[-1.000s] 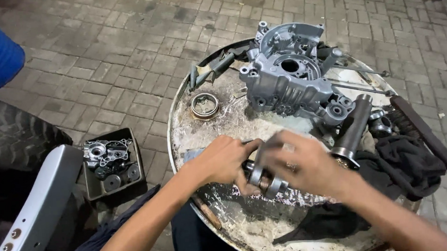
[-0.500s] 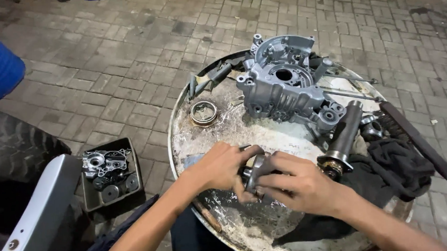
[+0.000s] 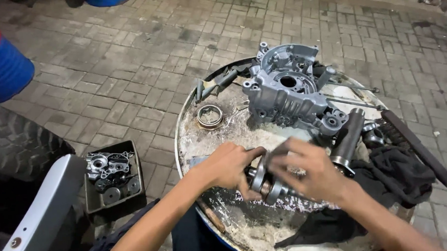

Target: The person cleans a cylindrical metal engine part by hand using a small abrasive pad. They rotate the part to scrub different sections, then wipe it with a cloth. The person also handles a small metal pin and a piece of sandpaper on the work surface.

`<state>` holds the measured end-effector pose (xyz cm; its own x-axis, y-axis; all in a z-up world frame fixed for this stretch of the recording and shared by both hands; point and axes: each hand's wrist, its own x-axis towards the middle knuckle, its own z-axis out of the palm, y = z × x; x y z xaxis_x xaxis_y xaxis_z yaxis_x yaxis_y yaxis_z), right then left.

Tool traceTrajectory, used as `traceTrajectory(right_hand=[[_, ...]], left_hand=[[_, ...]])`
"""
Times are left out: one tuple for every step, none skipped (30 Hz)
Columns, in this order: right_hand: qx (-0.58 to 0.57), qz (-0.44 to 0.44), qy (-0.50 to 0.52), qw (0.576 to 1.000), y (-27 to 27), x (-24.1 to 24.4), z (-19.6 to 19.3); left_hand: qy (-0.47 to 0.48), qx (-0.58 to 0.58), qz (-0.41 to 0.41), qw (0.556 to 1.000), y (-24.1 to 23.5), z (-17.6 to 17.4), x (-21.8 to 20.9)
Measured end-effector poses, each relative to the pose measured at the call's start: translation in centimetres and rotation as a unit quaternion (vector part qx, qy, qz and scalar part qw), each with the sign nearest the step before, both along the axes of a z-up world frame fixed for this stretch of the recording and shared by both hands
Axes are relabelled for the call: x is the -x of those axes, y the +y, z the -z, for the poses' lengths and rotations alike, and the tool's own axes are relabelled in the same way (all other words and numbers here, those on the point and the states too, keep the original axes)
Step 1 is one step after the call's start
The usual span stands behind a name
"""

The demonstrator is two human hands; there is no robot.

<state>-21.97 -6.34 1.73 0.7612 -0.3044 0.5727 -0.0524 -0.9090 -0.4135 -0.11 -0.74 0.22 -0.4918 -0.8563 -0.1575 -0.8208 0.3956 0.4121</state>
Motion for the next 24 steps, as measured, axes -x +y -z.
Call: traceTrajectory(right_hand=[[0.001, -0.001, 0.000, 1.000, 0.8, -0.2, -0.3], [-0.013, -0.021, -0.003, 1.000, 1.6, -0.4, -0.6], [-0.030, -0.042, -0.005, 0.999, 2.7, -0.6, -0.7], [-0.033, -0.044, -0.005, 0.998, 2.0, -0.7, -0.9], [-0.025, -0.001, 0.004, 1.000, 1.2, -0.6, -1.3], [-0.017, 0.042, 0.013, 0.999, 0.4, -0.5, -1.6], [-0.014, 0.040, 0.014, 0.999, 0.5, -0.6, -2.3], [0.003, 0.030, -0.002, 1.000, 0.6, -0.8, -3.0], [0.013, 0.024, -0.018, 0.999, 1.1, -0.7, -3.4], [0.009, 0.025, -0.017, 1.000, 1.8, -0.5, -3.4], [0.024, -0.016, 0.001, 1.000, 2.2, -0.5, -3.6], [0.040, -0.057, 0.018, 0.997, 2.7, -0.5, -3.8], [0.039, -0.059, 0.017, 0.997, 1.8, -0.5, -2.6], [0.019, -0.016, 0.008, 1.000, 0.8, -0.5, -1.4], [-0.002, 0.027, 0.003, 1.000, -0.2, -0.3, -0.3], [-0.003, 0.027, 0.005, 1.000, -0.1, -0.2, -0.4], [0.001, 0.038, 0.016, 0.999, -0.1, -0.1, -0.5], [0.005, 0.049, 0.026, 0.998, -0.1, 0.0, -0.7], [0.007, 0.051, 0.024, 0.998, 1.1, -0.4, -1.6], [0.008, 0.027, 0.015, 1.000, 2.3, -0.8, -2.5], [0.005, -0.001, 0.007, 1.000, 3.7, -1.2, -3.3], [0.004, -0.001, 0.007, 1.000, 2.4, -1.0, -2.6], [0.006, 0.015, 0.015, 1.000, 1.2, -0.7, -1.8], [0.008, 0.032, 0.023, 0.999, 0.0, -0.4, -1.1]], left_hand=[[0.000, 0.001, -0.001, 1.000, 0.0, -0.4, 0.1], [0.008, -0.009, -0.007, 1.000, 0.1, -0.7, 0.1], [0.017, -0.023, -0.015, 0.999, 0.4, -0.8, 0.1], [0.017, -0.026, -0.017, 0.999, 0.3, -0.5, -0.1], [0.014, -0.009, -0.014, 1.000, 0.0, -0.3, -0.1], [0.011, 0.007, -0.010, 1.000, -0.2, 0.0, -0.1], [0.011, 0.009, -0.012, 1.000, -0.3, -0.1, -0.2], [0.012, 0.006, -0.014, 1.000, -0.5, -0.2, -0.3], [0.014, -0.003, -0.011, 1.000, -0.3, 0.0, -0.2], [0.015, -0.008, -0.010, 1.000, -0.1, 0.1, 0.0], [0.000, 0.030, 0.001, 1.000, -0.1, 0.1, 0.1], [-0.016, 0.068, 0.012, 0.998, -0.1, 0.1, 0.1], [-0.017, 0.067, 0.010, 0.998, -0.1, -0.1, 0.0], [-0.009, 0.035, -0.007, 0.999, -0.1, -0.2, -0.1], [0.002, 0.002, -0.022, 1.000, -0.3, -0.3, -0.1], [0.003, 0.002, -0.023, 1.000, 0.1, -0.7, 0.0], [-0.003, -0.001, -0.019, 1.000, 0.3, -1.2, 0.0], [-0.010, -0.004, -0.015, 1.000, 0.6, -1.8, 0.1], [-0.012, -0.001, -0.013, 1.000, 0.5, -2.0, 0.0], [-0.010, -0.012, -0.011, 1.000, 0.4, -2.1, 0.0], [-0.006, -0.027, -0.011, 1.000, 0.6, -2.1, 0.0], [-0.006, -0.028, -0.012, 1.000, 0.3, -1.4, -0.1], [-0.002, -0.021, -0.015, 1.000, 0.0, -0.6, 0.0], [0.003, -0.014, -0.019, 1.000, -0.2, 0.2, 0.2]])
